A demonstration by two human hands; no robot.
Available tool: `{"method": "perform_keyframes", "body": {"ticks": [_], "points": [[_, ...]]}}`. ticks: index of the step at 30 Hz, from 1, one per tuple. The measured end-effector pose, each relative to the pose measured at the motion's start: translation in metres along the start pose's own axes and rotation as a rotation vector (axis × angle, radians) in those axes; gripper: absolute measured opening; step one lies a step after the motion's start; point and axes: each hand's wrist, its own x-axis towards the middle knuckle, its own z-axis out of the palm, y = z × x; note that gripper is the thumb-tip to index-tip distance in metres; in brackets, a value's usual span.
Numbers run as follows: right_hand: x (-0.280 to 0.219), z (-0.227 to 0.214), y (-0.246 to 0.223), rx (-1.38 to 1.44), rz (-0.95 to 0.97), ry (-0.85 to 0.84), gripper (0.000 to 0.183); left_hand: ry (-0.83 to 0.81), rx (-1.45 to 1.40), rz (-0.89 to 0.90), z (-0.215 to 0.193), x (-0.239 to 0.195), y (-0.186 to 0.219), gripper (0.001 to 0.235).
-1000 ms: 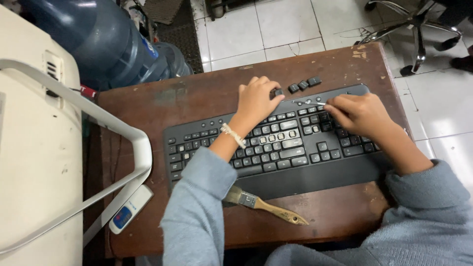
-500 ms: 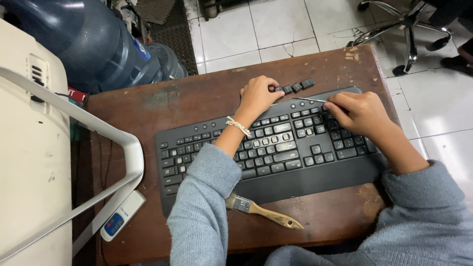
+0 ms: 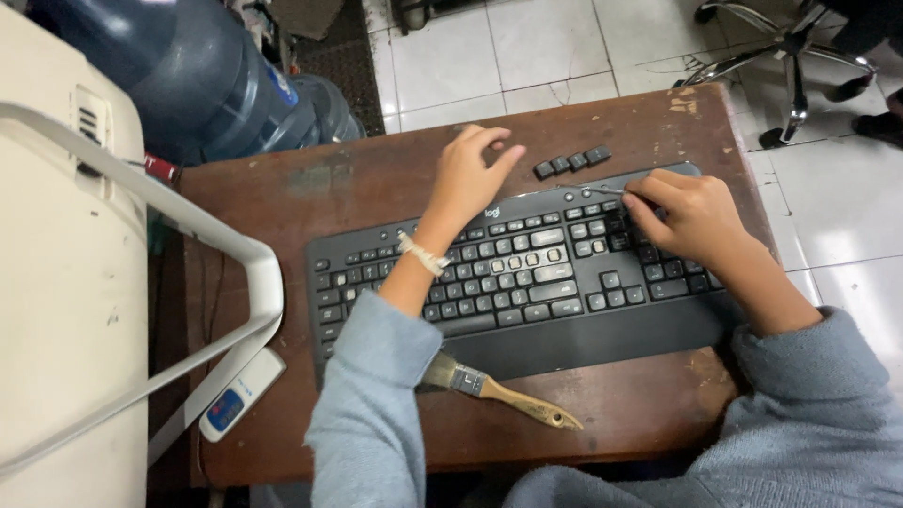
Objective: The person cleans a computer keyboard using a paintbrush to sweep dust from between the keys. They then use a small metal tool to pry off several keycaps and place them on the table.
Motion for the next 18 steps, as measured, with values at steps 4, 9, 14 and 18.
{"method": "perform_keyframes", "body": {"ticks": [4, 9, 14, 18], "points": [[0.013, -0.007, -0.029, 0.002, -0.097, -0.035, 0.010, 0.081, 0.121, 0.103, -0.026, -0.058, -0.005, 0.023], [0.022, -0.005, -0.061, 0.015, -0.100, -0.192, 0.007, -0.055, 0.348, 0.361, -0.016, -0.110, -0.030, 0.022], [0.026, 0.002, -0.069, -0.003, -0.158, -0.180, 0.005, -0.051, 0.385, 0.388, -0.038, -0.116, -0.035, 0.021], [0.031, 0.000, -0.074, 0.029, -0.203, -0.140, 0.005, -0.024, 0.375, 0.375, -0.039, -0.116, -0.039, 0.020]]}}
